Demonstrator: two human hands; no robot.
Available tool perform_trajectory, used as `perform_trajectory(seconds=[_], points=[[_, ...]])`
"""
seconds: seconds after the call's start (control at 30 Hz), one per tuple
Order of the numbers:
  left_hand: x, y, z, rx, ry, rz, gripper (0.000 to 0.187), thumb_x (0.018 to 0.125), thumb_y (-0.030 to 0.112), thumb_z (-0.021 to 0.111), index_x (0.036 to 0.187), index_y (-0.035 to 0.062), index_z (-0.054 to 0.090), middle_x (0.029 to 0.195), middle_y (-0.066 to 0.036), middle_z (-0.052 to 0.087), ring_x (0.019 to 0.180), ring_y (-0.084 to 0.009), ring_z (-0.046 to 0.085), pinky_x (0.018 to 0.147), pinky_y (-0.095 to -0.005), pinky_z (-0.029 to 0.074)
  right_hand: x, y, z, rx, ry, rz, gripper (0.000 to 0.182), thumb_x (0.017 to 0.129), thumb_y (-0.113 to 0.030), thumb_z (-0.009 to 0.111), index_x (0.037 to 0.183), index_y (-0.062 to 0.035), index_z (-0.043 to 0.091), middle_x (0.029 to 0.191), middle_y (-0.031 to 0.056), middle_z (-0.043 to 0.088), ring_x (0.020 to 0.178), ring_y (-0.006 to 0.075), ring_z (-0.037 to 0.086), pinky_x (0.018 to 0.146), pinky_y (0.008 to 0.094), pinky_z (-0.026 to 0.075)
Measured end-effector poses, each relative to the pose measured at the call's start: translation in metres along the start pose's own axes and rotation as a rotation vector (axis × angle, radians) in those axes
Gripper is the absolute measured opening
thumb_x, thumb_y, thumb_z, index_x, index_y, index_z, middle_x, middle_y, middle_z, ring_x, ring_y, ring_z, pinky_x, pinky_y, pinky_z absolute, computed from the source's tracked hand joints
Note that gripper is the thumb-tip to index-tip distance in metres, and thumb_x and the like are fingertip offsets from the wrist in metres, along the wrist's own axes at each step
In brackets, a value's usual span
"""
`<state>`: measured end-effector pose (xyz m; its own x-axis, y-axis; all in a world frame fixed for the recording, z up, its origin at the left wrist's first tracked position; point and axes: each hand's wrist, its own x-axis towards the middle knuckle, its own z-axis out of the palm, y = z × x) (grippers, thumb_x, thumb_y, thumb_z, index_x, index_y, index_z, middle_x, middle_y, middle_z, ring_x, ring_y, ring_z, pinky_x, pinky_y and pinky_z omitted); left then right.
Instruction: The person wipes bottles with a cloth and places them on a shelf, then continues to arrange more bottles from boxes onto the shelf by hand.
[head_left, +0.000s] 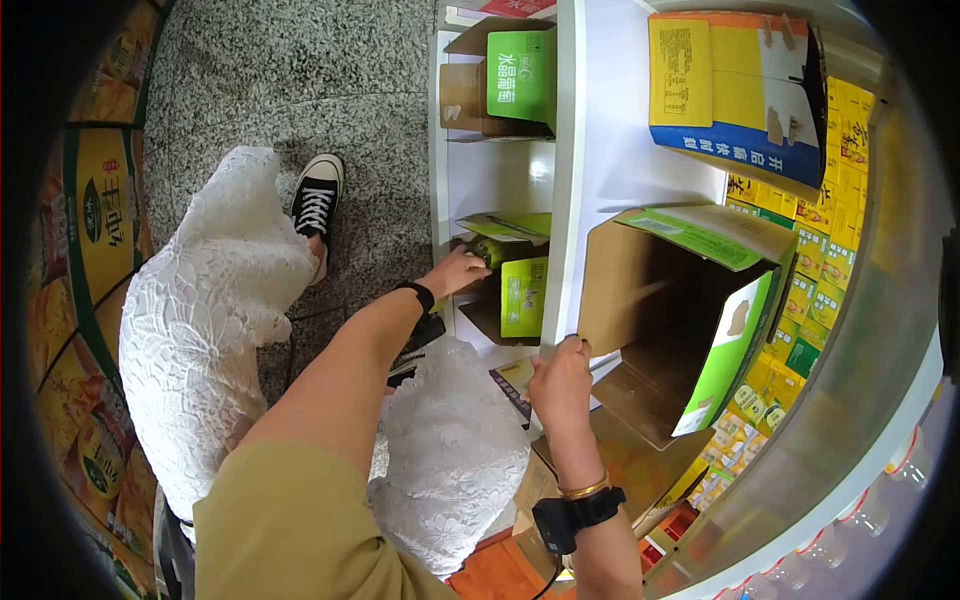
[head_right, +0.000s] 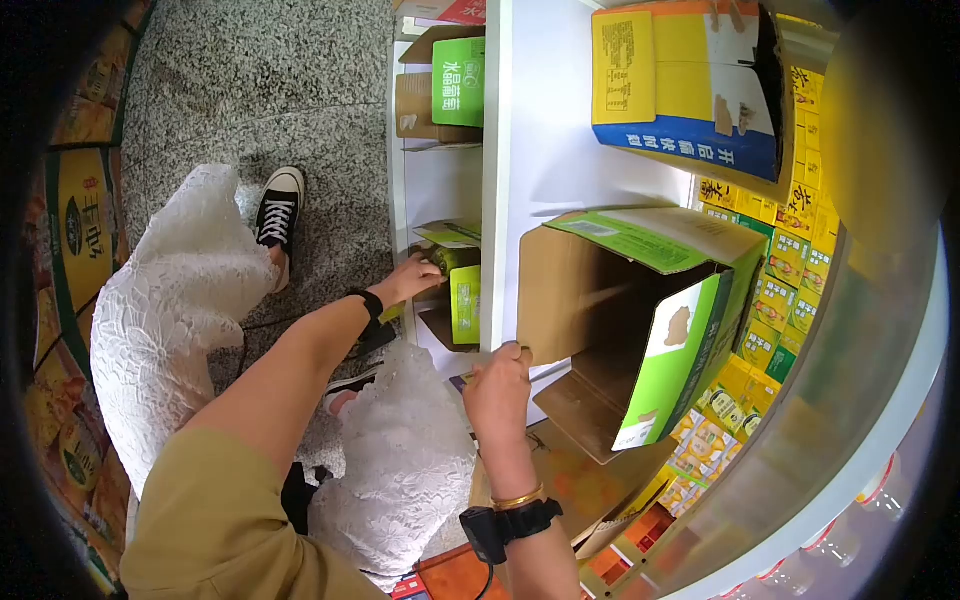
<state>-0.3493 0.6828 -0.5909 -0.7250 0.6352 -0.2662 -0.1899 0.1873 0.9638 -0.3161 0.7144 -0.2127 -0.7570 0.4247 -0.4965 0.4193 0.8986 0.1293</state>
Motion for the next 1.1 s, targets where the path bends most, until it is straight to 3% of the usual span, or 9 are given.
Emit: perform_trajectory(seconds=[0.13,0.2,0.5,0.67,0.73,0.8,0.9,0.97,1.1], points=[[-0.003,0.004,-0.002,-0.014,0.052,-0.113,0.032,0.094,0.044,0.064,0.098,0.0145,0.074,0.108,-0.011,0.071,0.131,-0.0397,0.047,0.106,-0.0462,0.042,0.0,0.001,0.0,-0.022,0.022,-0.006,0.038,0.082,-0.004,0.074,0.104,0.0091,0.046,0.106,0.0302,0.056,0.099,0.0475,0.062,0.085,0.0492,0.055],[-0.005,0.01,-0.014,0.033,0.058,-0.033,0.032,0.089,0.047,0.069,0.097,0.0167,0.075,0.098,-0.016,0.065,0.113,-0.0348,0.056,0.095,-0.0443,0.046,0.0,0.0,0.0,-0.024,0.028,-0.026,0.038,0.082,-0.004,0.074,0.104,0.0088,0.046,0.105,0.0302,0.057,0.099,0.0475,0.062,0.085,0.0492,0.055],[-0.056,0.072,-0.071,0.265,0.059,0.236,0.028,0.089,0.046,0.068,0.097,0.0204,0.075,0.084,-0.013,0.069,0.08,-0.0373,0.066,0.074,-0.0457,0.052,0.0,0.004,0.005,0.035,0.124,-0.068,0.034,0.079,0.002,0.071,0.102,0.0115,0.049,0.106,0.0317,0.059,0.107,0.0452,0.059,0.09,0.0487,0.053],[-0.076,0.129,-0.14,0.425,-0.173,0.07,0.025,0.088,0.041,0.069,0.102,0.0207,0.076,0.091,-0.008,0.073,0.084,-0.0312,0.07,0.075,-0.0438,0.053,0.013,0.024,0.03,0.052,0.224,-0.117,0.034,0.076,0.001,0.066,0.106,0.0095,0.052,0.111,0.0282,0.06,0.112,0.0442,0.058,0.093,0.0515,0.051],[-0.087,0.161,-0.162,0.509,-0.238,0.006,0.028,0.086,0.042,0.069,0.102,0.0202,0.076,0.092,-0.007,0.073,0.085,-0.0301,0.07,0.075,-0.0435,0.053,0.01,0.017,0.023,0.18,0.179,-0.026,0.042,0.079,-0.006,0.074,0.109,0.0099,0.05,0.113,0.0304,0.059,0.111,0.0449,0.057,0.094,0.0502,0.051],[-0.101,0.199,-0.178,0.797,-0.479,0.092,0.033,0.084,0.046,0.07,0.103,0.0205,0.076,0.093,-0.007,0.074,0.087,-0.0295,0.07,0.075,-0.0419,0.052,-0.002,0.016,0.021,0.263,0.179,-0.008,0.046,0.079,-0.007,0.077,0.11,0.0106,0.049,0.113,0.0304,0.059,0.111,0.0444,0.058,0.096,0.0486,0.05],[-0.135,0.258,-0.195,0.822,-0.661,0.102,0.035,0.084,0.048,0.069,0.103,0.019,0.075,0.093,-0.008,0.073,0.088,-0.0291,0.068,0.075,-0.0393,0.051,-0.023,0.003,0.034,0.152,0.345,-0.148,0.062,0.076,-0.02,0.085,0.117,0.0072,0.047,0.119,0.0287,0.058,0.112,0.0429,0.058,0.095,0.0466,0.05],[-0.159,0.295,-0.204,0.773,-0.687,0.103,0.036,0.085,0.048,0.069,0.103,0.0163,0.075,0.09,-0.006,0.072,0.085,-0.0242,0.068,0.075,-0.0372,0.05,-0.046,-0.01,0.048,0.463,0.397,-0.538,0.072,0.072,-0.024,0.089,0.124,0.0014,0.047,0.122,0.0239,0.057,0.111,0.041,0.059,0.096,0.0445,0.049],[-0.203,0.401,-0.203,0.633,-0.932,0.091,0.03,0.089,0.042,0.069,0.104,0.0162,0.074,0.09,-0.001,0.071,0.083,-0.0139,0.066,0.067,-0.0319,0.049,-0.113,-0.04,0.039,0.628,0.407,-0.79,0.076,0.072,-0.02,0.09,0.132,-0.0045,0.046,0.12,0.0186,0.058,0.11,0.0377,0.06,0.095,0.0425,0.05]])
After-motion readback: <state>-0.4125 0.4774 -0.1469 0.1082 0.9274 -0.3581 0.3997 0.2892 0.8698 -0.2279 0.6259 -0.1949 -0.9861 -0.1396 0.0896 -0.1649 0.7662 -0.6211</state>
